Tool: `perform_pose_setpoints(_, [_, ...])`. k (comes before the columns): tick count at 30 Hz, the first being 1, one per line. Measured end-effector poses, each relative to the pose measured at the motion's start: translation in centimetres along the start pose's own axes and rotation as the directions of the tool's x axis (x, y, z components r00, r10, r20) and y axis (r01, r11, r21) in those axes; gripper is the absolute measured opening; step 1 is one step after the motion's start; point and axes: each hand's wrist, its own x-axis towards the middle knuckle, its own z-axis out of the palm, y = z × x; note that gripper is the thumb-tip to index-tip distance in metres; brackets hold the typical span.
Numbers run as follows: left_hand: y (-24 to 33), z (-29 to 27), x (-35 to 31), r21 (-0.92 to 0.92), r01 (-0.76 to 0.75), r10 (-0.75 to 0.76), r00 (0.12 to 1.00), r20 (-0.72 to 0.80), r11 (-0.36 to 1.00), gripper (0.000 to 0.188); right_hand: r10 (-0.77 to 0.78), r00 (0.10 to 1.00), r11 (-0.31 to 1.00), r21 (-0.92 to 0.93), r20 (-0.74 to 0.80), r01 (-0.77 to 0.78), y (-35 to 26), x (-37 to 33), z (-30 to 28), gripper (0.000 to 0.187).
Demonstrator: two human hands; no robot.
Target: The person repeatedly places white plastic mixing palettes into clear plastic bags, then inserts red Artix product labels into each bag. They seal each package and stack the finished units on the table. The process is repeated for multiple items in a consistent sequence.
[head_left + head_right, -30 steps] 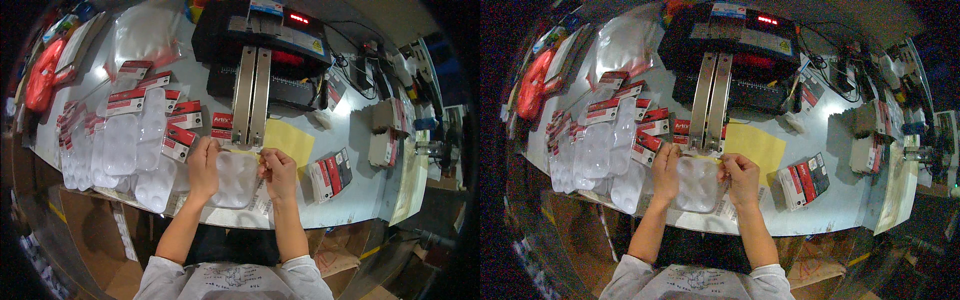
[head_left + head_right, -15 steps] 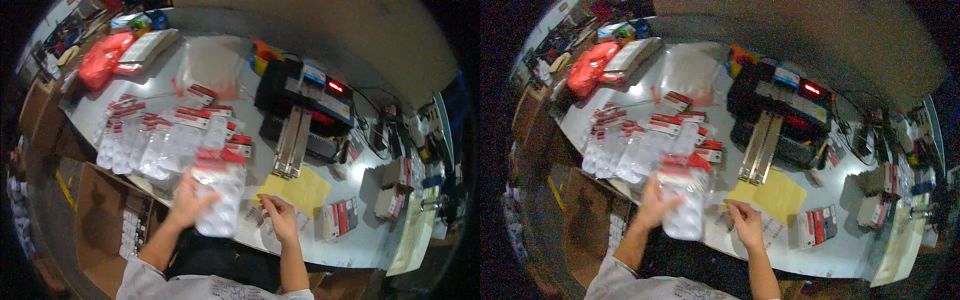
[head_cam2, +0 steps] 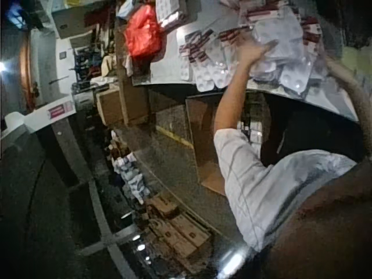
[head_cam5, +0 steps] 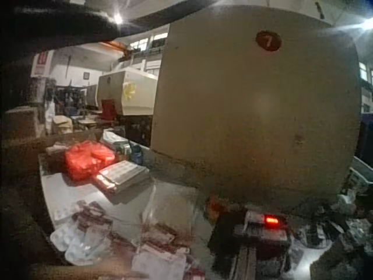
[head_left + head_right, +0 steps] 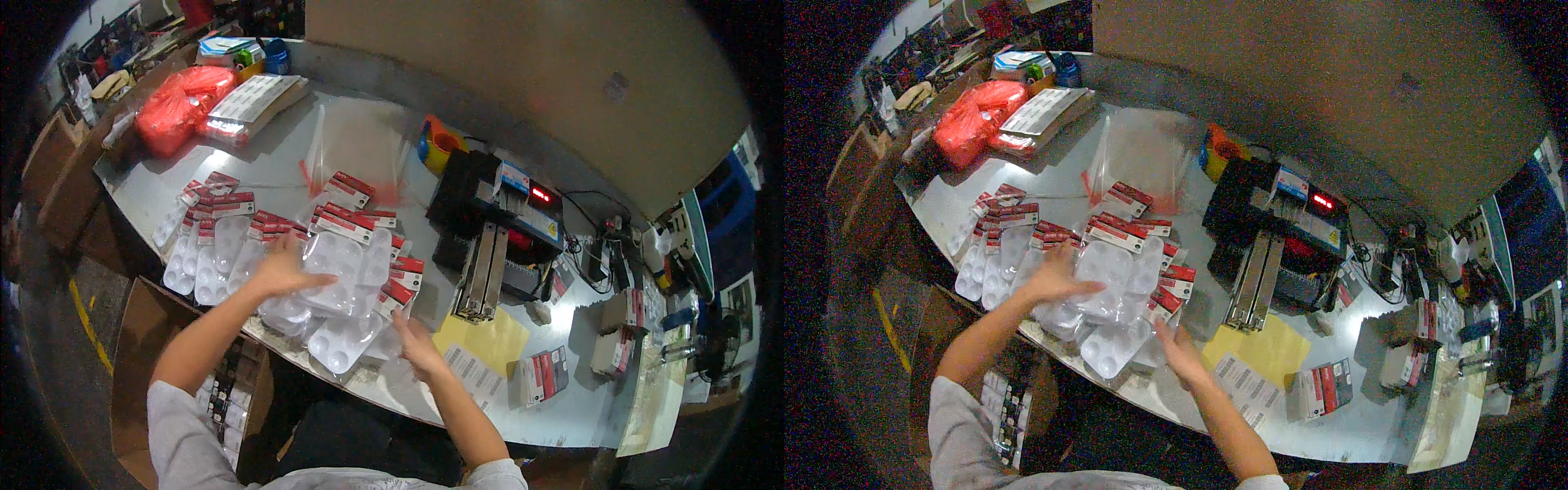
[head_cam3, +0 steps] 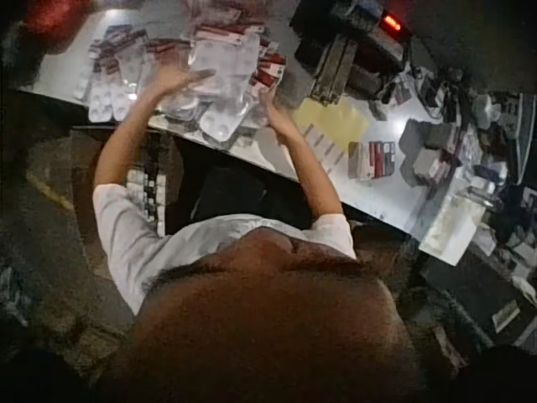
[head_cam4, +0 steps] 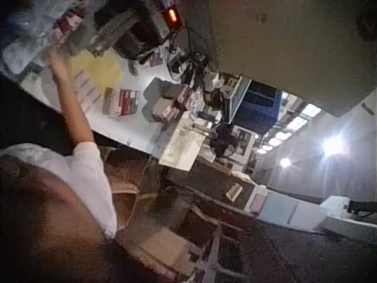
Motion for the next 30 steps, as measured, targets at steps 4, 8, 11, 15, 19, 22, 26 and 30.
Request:
perform_pose_setpoints(4, [1.3,3.4,-1.3,-0.085,-0.101,0.099,0.995,-0.034,0.991,0.120,-0.227,0.974,0.967,0.125,0.021,0.223,-0.9,1.4,4.3,0.085])
perform_pose_setpoints(8, [0.8,5.6,-1.1,-0.056,-0.143,0.133,0.981,-0.142,0.988,0.109,-0.056,0.998,0.884,0.463,-0.029,0.063,-0.6,2.9,5.2,0.084])
perform_pose_setpoints(11, [0.2,6.5,-1.9,-0.012,-0.207,0.201,0.961,-0.191,0.978,0.096,-0.032,0.999,0.861,0.508,0.039,0.008,-0.1,3.1,5.0,0.068])
perform_pose_setpoints(15, [0.3,7.1,-3.5,-0.191,-0.252,0.181,0.929,-0.324,0.949,0.096,-0.037,0.999,0.873,0.487,0.037,0.014,0.1,2.8,4.9,0.064])
perform_pose_setpoints(19, [0.6,7.1,-4.5,-0.299,-0.387,0.108,0.748,-0.655,0.872,0.105,-0.114,0.993,0.892,0.443,0.024,0.091,0.1,2.0,4.3,0.065])
perform_pose_setpoints(22, [0.6,6.3,-5.1,-0.533,-0.251,0.019,0.915,-0.402,0.808,0.108,-0.094,0.994,0.905,0.420,0.048,0.065,0.2,1.3,3.9,0.067])
perform_pose_setpoints(26, [0.9,5.0,-5.6,-0.460,-0.395,0.058,0.805,-0.591,0.795,0.111,-0.240,0.970,0.916,0.341,0.042,0.212,0.2,0.4,3.9,0.068])
perform_pose_setpoints(30, [1.5,4.0,-5.6,-0.746,-0.447,0.146,0.888,-0.435,0.495,0.102,-0.342,0.934,0.921,0.160,-0.103,0.355,0.0,-0.4,3.8,0.077])
